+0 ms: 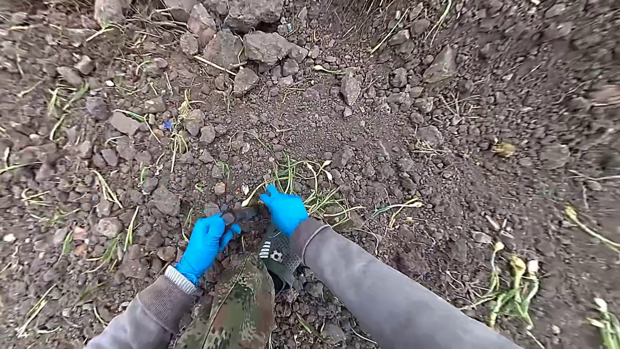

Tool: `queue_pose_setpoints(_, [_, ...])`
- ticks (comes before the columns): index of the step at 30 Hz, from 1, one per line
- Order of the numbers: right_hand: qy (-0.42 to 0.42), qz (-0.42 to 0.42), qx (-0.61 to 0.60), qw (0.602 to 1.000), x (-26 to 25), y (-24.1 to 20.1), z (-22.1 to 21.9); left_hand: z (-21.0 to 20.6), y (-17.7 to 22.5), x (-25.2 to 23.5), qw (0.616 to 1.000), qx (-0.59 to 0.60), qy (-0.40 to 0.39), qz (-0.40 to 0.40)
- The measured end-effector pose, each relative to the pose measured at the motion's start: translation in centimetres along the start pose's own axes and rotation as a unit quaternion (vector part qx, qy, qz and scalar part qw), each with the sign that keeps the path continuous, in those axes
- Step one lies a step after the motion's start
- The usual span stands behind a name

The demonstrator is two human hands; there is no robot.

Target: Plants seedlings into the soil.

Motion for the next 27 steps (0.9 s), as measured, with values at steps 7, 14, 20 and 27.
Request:
queue_pose_setpoints(7, [-0.112,0.027,0.081,0.99,3.7,7.2,1.6,-0.2,0.8,0.1,1.0,-0.009,0.022,0.006])
queue_pose_setpoints(14, [-0.085,-0.031,0.052,0.995,10.3,11.2,0.1,-1.0,-0.1,-1.0,1.0,-0.02,0.015,0.012])
queue_pose_setpoints(20, [-0.068,-0.097,0.042,0.992,10.5,12.0,-2.2,-1.7,0.5,-1.2,1.0,-0.019,0.008,0.014])
queue_pose_setpoints(27, [-0.038,-0.239,0.029,0.97,20.2,18.5,1.1,-1.2,0.3,-1.7,0.999,-0.036,0.011,0.029])
Point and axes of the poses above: each hand's wrist, its own x-axis away from the middle knuckle, its own z-axis out of the back of the hand, y = z × x, the point moved 9 cm from there along -x, towards the middle knuckle, and after that the axes turned 5 degrees about z, right-handed, at the moved point
